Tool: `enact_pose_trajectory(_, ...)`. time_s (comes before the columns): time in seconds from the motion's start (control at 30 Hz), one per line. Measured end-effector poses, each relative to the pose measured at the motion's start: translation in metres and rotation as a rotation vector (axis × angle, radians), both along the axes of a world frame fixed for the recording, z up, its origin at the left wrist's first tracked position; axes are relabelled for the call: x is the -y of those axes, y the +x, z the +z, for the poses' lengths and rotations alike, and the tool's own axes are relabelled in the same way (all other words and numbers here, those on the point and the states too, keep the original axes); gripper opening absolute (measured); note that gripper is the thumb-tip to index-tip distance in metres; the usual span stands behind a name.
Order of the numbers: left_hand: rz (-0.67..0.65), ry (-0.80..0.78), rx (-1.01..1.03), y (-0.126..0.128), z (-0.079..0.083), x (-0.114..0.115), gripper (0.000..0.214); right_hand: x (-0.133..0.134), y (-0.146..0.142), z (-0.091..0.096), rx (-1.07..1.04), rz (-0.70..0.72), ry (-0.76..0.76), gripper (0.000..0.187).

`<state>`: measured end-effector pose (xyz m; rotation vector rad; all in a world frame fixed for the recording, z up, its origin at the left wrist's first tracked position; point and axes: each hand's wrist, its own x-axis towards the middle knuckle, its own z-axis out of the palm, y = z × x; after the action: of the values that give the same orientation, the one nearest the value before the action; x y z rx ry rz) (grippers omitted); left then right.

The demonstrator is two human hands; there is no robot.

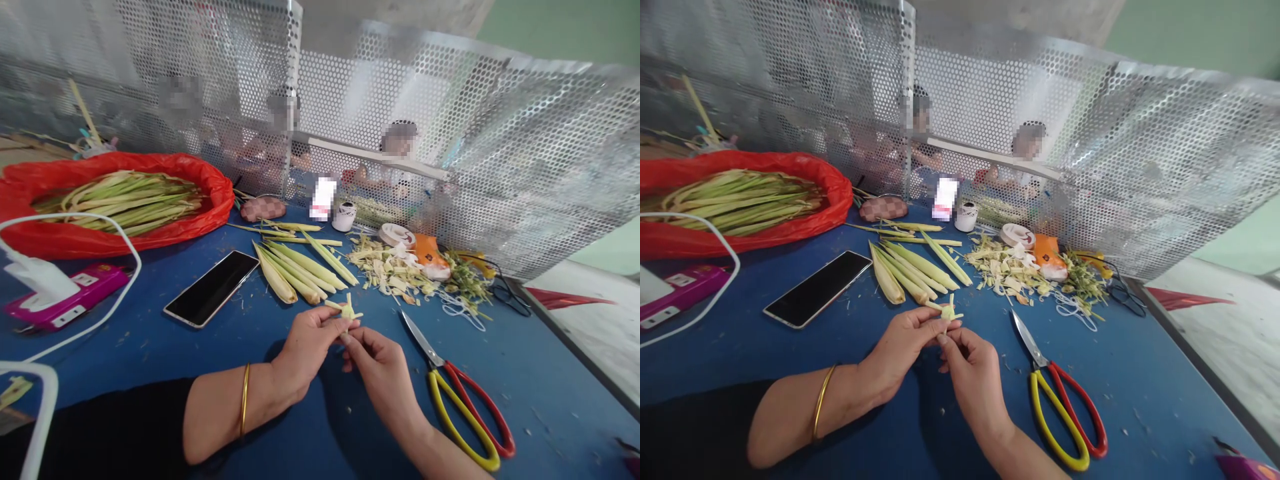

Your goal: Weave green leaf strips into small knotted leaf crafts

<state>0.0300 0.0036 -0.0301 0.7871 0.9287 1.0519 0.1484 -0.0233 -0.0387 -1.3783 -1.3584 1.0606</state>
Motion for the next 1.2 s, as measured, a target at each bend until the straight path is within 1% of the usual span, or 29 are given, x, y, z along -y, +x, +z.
enact_pose_trajectory(0.07, -0.015, 0.015, -0.006, 0.000, 0.000, 0.000, 0.012, 0.001, 0.001, -0.002, -0.008, 0.021, 0.022, 0.031)
enact_pose_trajectory(0.13, 0.007, 0.004, -0.004, -0.001, 0.001, 0.000, 0.013, 0.002, 0.002, -0.005, -0.003, 0.050, 0.044, 0.028)
enact_pose_trajectory(0.23, 0.040, -0.056, 0.003, -0.001, 0.001, -0.001, 0.023, 0.004, 0.005, -0.007, 0.080, 0.080, 0.077, 0.029)
enact_pose_trajectory(0.33, 0.045, -0.086, 0.005, -0.001, 0.001, -0.002, 0.030, 0.007, 0.004, -0.007, 0.141, 0.090, 0.111, 0.032)
enact_pose_trajectory(0.47, 0.052, -0.095, -0.017, -0.001, 0.002, -0.002, 0.026, 0.011, 0.002, -0.007, 0.159, 0.096, 0.111, 0.031)
enact_pose_trajectory(0.7, 0.058, -0.059, -0.026, -0.002, 0.001, -0.003, 0.017, 0.016, -0.004, -0.010, 0.173, 0.128, 0.141, 0.032)
enact_pose_trajectory(0.83, -0.006, -0.052, -0.069, -0.005, 0.005, -0.008, 0.012, 0.015, -0.001, -0.008, 0.244, 0.144, 0.137, 0.033)
enact_pose_trajectory(0.9, -0.040, -0.041, -0.090, -0.007, 0.008, -0.011, 0.013, 0.010, 0.006, -0.003, 0.279, 0.115, 0.134, 0.031)
enact_pose_trajectory(0.97, -0.057, -0.032, -0.101, -0.008, 0.012, -0.013, 0.015, 0.004, 0.015, 0.003, 0.247, 0.019, 0.130, 0.029)
enact_pose_trajectory(1.03, -0.081, -0.044, -0.112, -0.009, 0.014, -0.013, 0.018, -0.003, 0.023, 0.008, 0.154, -0.078, 0.112, 0.030)
enact_pose_trajectory(1.1, -0.110, -0.053, -0.119, -0.009, 0.014, -0.012, 0.019, -0.007, 0.028, 0.012, 0.070, -0.084, 0.086, 0.031)
enact_pose_trajectory(1.2, -0.152, -0.044, -0.106, -0.009, 0.015, -0.010, 0.020, -0.009, 0.028, 0.013, 0.018, -0.036, 0.069, 0.029)
